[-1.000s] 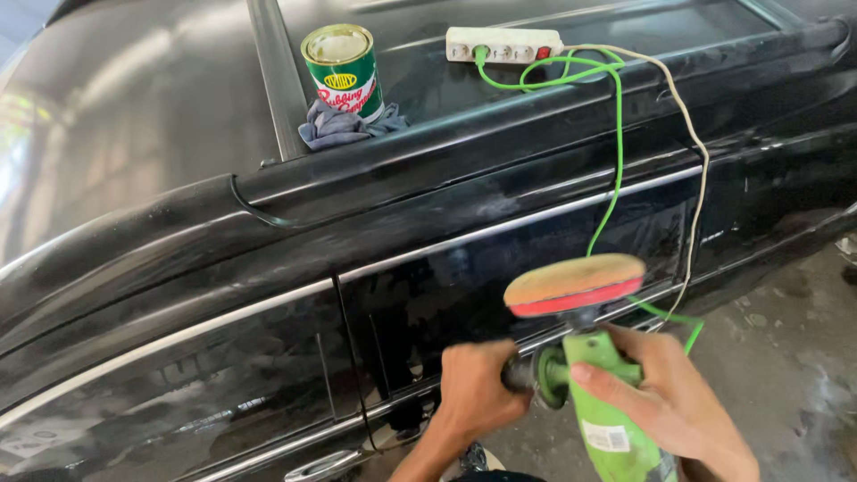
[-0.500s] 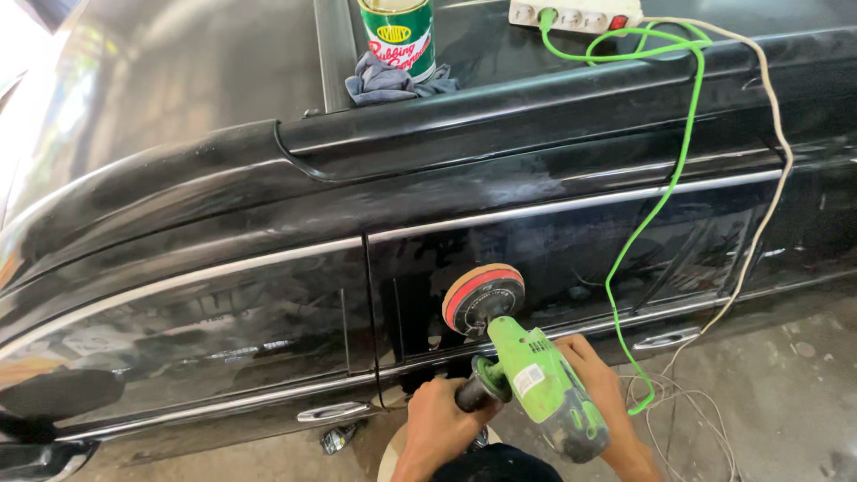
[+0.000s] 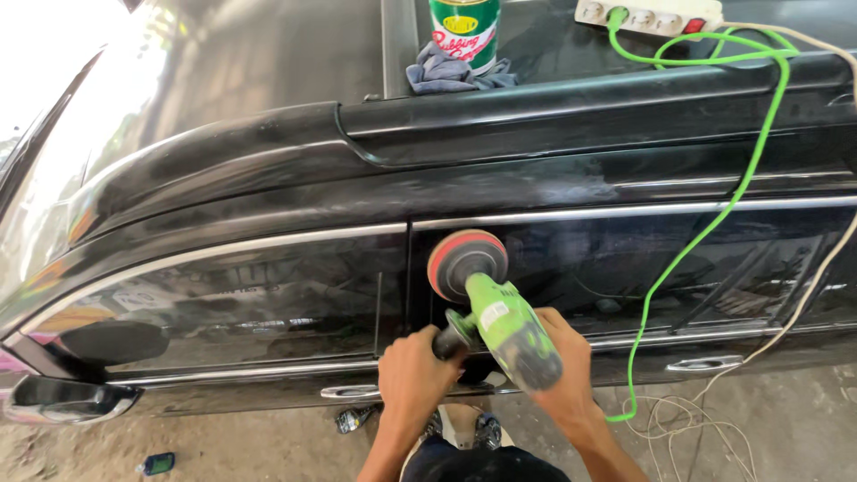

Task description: The person applies a polishing compound to the exterior trim of a black car and uses a power polisher to buff the surface, then wipes it clean with a cloth.

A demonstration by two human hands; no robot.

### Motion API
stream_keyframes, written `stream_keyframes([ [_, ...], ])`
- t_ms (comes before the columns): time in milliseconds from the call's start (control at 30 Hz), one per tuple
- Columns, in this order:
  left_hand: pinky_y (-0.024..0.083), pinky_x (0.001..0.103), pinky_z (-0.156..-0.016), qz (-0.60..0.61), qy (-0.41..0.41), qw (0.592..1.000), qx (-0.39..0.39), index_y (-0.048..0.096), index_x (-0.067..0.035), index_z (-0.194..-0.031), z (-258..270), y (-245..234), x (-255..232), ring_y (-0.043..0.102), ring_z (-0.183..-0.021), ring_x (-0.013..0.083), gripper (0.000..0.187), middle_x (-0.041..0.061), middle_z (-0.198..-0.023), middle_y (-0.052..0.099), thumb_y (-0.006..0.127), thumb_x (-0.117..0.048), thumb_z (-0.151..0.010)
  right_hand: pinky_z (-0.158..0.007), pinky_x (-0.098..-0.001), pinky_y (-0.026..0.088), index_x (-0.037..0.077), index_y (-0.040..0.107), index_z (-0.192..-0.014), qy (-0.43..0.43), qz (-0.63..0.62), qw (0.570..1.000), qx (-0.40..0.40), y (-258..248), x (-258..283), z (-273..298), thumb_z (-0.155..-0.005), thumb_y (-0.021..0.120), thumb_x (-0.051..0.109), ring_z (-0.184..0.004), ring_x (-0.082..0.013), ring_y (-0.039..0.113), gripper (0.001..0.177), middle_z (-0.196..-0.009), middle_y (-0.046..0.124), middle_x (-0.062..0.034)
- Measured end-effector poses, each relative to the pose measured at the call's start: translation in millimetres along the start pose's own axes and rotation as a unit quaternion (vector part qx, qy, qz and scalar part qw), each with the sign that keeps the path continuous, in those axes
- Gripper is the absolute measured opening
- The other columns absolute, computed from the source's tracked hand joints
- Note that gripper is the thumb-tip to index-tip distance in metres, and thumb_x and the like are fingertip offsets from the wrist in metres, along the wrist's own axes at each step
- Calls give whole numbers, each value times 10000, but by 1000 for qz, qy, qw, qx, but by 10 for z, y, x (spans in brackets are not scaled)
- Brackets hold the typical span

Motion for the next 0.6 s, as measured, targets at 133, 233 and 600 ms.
stream_keyframes([
  [133,543,518,-728,-1,-35,999,-24,783,-106,-908,-147,-225,247,697,-809,425,415,201,-818,735,815,-475,-721,-689,-401,545,55,744,-1013,-21,52,998,3,302,243,-195,-667,864,229,-839,-374,704,405,-1003,714,-129],
  [233,548,516,-729,6,-27,999,-42,788,-108,-906,-264,-430,354,702,-808,426,395,199,-818,739,806,-458,-724,-667,-442,542,59,736,-938,24,88,995,33,493,336,-348,-624,878,257,-823,-396,695,397,-975,706,-131],
  [600,557,486,-743,36,-69,997,-9,806,-128,-943,-479,-916,776,724,-818,394,429,166,-818,754,811,-501,-731,-710,-475,544,81,689,-1010,-7,89,993,77,995,741,-606,-650,809,147,-877,-402,694,386,-1026,697,-106],
])
Point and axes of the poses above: each hand's wrist, its own z-axis away from the middle knuckle, its own y-axis out of the palm, x = y × z, the point moved 8 cm from there along -z, towards the middle knuckle
